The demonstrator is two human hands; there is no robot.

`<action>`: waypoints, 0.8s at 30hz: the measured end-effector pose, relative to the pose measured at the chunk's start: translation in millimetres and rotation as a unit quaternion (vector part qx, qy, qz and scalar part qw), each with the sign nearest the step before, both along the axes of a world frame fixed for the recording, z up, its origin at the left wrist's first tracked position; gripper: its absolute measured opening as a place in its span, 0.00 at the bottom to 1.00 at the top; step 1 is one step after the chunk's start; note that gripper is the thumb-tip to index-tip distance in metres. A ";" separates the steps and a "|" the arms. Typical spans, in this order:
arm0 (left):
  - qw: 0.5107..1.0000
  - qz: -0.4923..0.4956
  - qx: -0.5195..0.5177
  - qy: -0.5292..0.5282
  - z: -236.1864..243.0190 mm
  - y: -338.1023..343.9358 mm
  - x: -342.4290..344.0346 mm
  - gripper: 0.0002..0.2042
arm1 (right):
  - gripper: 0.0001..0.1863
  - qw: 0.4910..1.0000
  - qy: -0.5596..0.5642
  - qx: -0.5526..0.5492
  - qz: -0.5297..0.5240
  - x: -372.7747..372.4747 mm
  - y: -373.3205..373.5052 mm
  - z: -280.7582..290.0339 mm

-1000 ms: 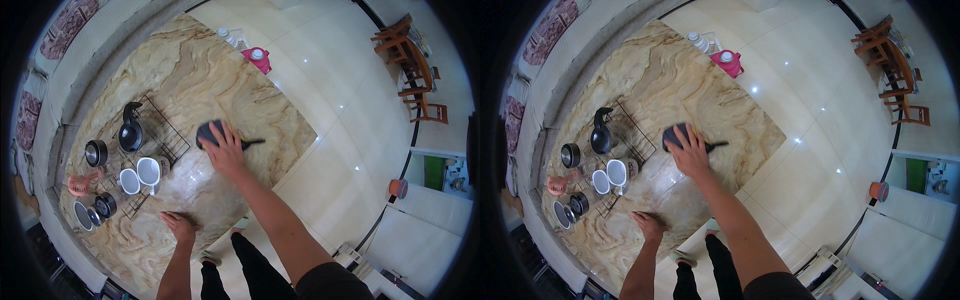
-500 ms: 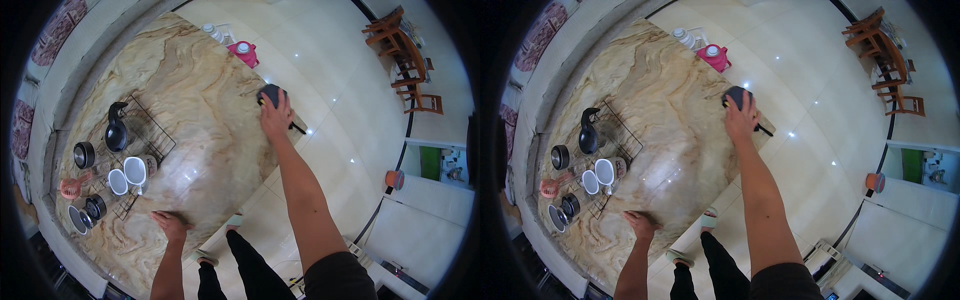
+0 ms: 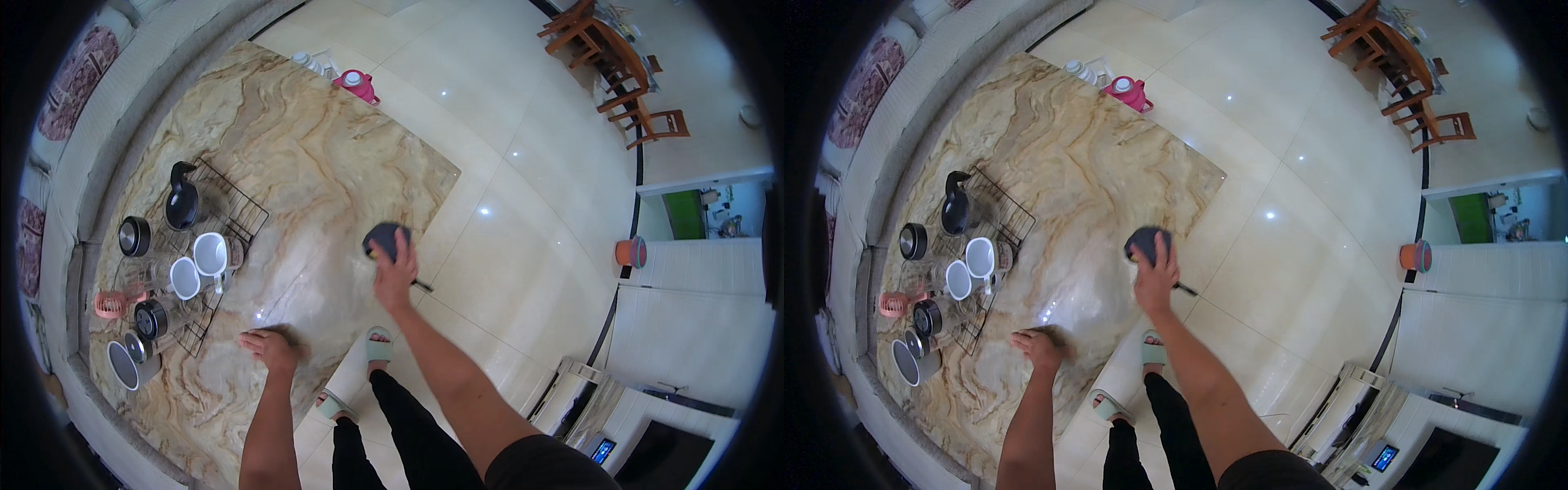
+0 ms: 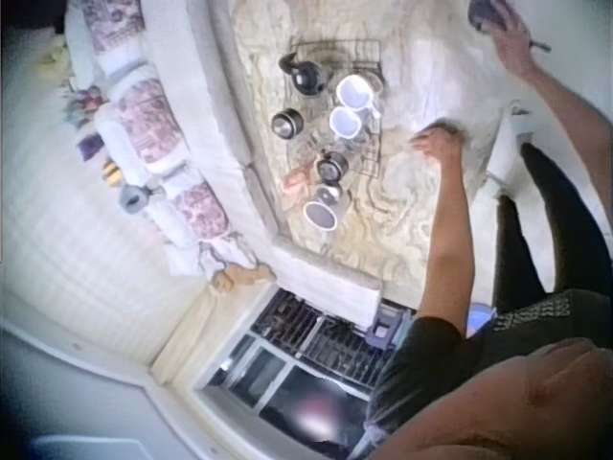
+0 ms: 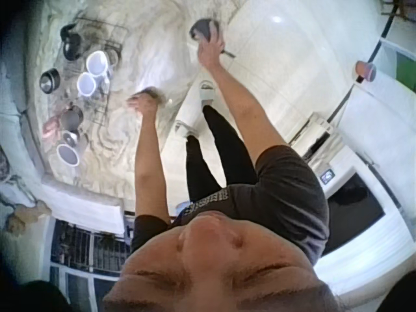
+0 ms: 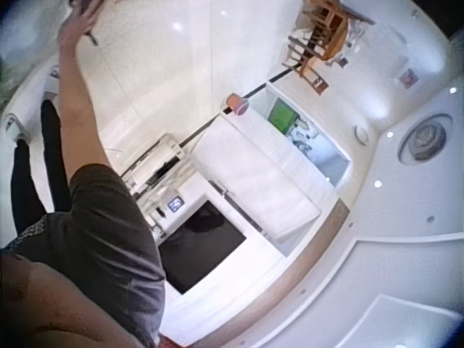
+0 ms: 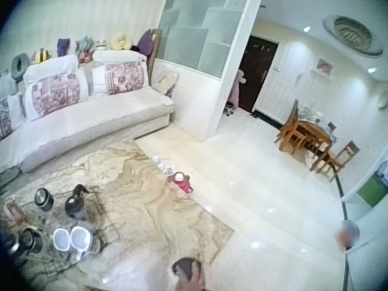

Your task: The person picks up trash from a coffee table, discards it in a bin, and then wipes down the table surface using a cloth.

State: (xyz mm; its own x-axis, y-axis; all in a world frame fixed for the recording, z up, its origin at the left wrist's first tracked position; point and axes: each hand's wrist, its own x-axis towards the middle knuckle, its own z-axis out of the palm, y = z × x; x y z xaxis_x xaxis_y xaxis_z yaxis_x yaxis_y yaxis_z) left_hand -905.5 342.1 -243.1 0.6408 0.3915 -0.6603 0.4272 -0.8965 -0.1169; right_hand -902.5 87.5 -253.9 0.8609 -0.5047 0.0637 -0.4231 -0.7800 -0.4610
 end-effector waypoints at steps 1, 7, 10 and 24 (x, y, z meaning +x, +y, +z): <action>1.000 -0.002 -0.004 -0.014 -1.4 4.4 -1.4 0.63 | 0.28 1.000 -0.012 0.009 -0.004 -17.5 24.9 -1.5; 0.944 -0.147 -0.232 -0.182 28.2 52.7 -47.7 0.47 | 0.32 0.988 0.001 0.138 0.071 -130.2 159.3 19.9; 0.914 -0.229 -0.292 -0.161 24.8 124.5 -96.1 0.38 | 0.31 0.970 -0.039 0.225 0.084 -174.1 206.1 28.7; 0.922 -0.263 -0.280 -0.041 117.8 282.7 -331.3 0.28 | 0.31 0.672 0.056 0.732 -0.092 -301.3 154.8 135.7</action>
